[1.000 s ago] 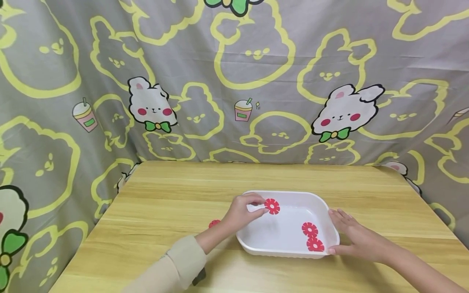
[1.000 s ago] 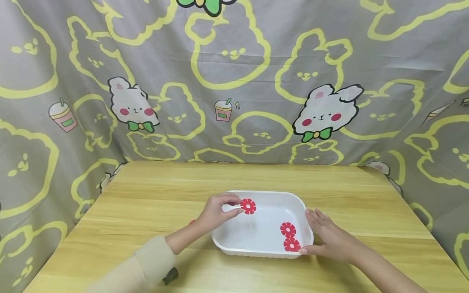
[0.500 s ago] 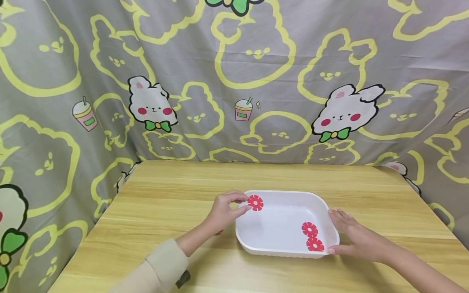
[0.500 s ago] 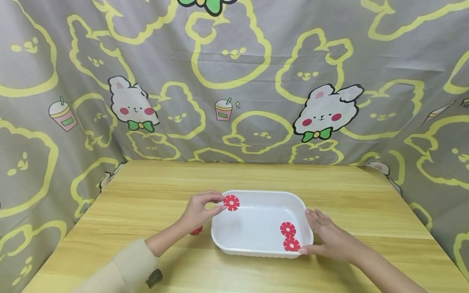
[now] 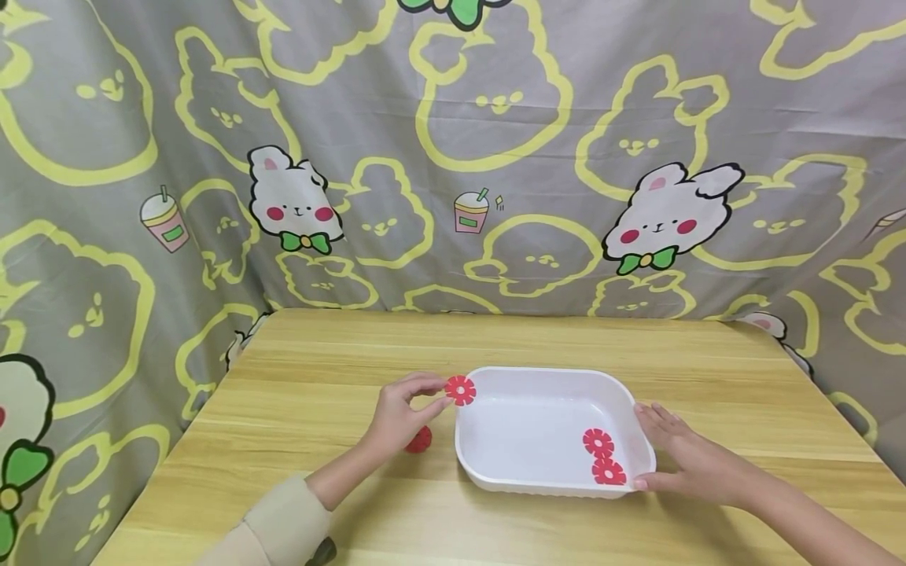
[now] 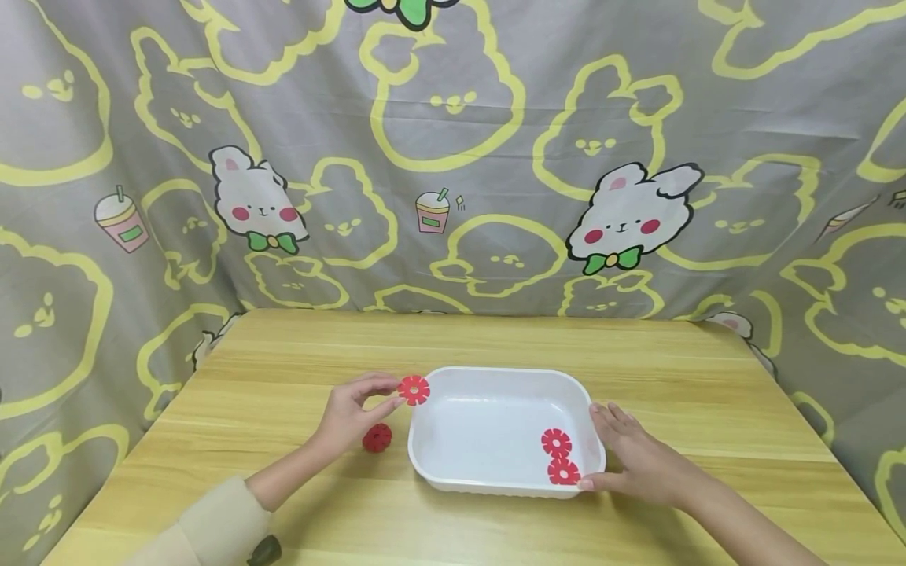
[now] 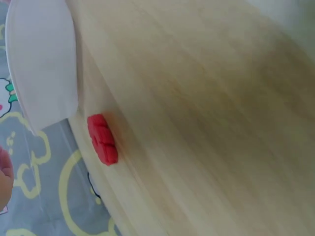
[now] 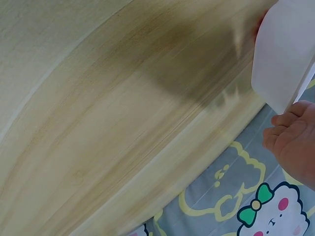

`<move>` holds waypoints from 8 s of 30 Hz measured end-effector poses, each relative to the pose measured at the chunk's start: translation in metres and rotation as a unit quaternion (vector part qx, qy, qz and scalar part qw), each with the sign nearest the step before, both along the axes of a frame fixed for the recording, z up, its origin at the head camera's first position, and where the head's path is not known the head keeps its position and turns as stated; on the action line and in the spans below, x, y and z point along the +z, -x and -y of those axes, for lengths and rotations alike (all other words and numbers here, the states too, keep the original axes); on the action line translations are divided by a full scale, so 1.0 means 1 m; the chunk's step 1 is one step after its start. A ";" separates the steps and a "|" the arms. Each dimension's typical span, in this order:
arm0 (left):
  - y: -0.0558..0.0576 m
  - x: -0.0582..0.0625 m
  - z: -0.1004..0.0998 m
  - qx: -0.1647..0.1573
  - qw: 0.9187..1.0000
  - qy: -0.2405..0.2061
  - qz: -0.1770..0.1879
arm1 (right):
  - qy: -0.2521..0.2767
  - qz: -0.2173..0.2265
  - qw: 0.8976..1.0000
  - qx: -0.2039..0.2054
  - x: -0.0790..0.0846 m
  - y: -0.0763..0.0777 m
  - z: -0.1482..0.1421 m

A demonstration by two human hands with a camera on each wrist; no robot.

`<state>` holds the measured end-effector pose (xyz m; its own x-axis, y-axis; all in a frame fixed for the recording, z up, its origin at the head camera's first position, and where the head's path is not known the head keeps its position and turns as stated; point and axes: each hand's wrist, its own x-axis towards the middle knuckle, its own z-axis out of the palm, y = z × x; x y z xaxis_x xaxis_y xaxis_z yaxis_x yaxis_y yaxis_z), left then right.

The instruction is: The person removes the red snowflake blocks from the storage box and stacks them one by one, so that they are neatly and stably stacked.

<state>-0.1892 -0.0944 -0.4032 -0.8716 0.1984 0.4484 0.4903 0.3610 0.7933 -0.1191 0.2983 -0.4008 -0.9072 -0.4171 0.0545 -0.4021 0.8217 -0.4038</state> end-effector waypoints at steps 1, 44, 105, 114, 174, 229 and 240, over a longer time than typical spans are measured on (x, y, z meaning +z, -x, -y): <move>0.000 0.000 0.002 0.002 1.000 -0.004 0.000 | 0.000 0.000 1.000 0.000 0.000 0.000 0.000; -0.024 -0.064 0.054 0.087 0.991 0.064 0.083 | -0.006 -0.011 1.000 -0.002 0.000 -0.001 0.000; -0.012 -0.005 0.020 0.026 0.999 -0.012 0.030 | 0.001 0.007 1.000 -0.008 0.001 -0.004 -0.001; -0.012 0.011 -0.018 0.009 0.996 -0.053 0.070 | -0.011 0.010 1.000 -0.004 0.006 0.000 0.002; 0.004 -0.038 -0.186 -0.118 0.961 0.230 0.098 | -0.002 0.017 1.000 -0.009 0.005 0.001 0.001; 0.007 -0.014 -0.141 -0.184 0.963 0.191 0.050 | -0.006 0.017 1.000 -0.012 0.003 0.001 0.002; 0.005 -0.006 -0.117 -0.190 0.966 0.174 0.019 | -0.007 0.016 1.000 -0.015 0.003 0.001 0.002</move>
<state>-0.1942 0.0223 -0.4094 -0.7208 0.6403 0.2656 0.6126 0.4092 0.6762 -0.1200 0.2963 -0.3980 -0.9205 -0.3902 0.0195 -0.3643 0.8391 -0.4039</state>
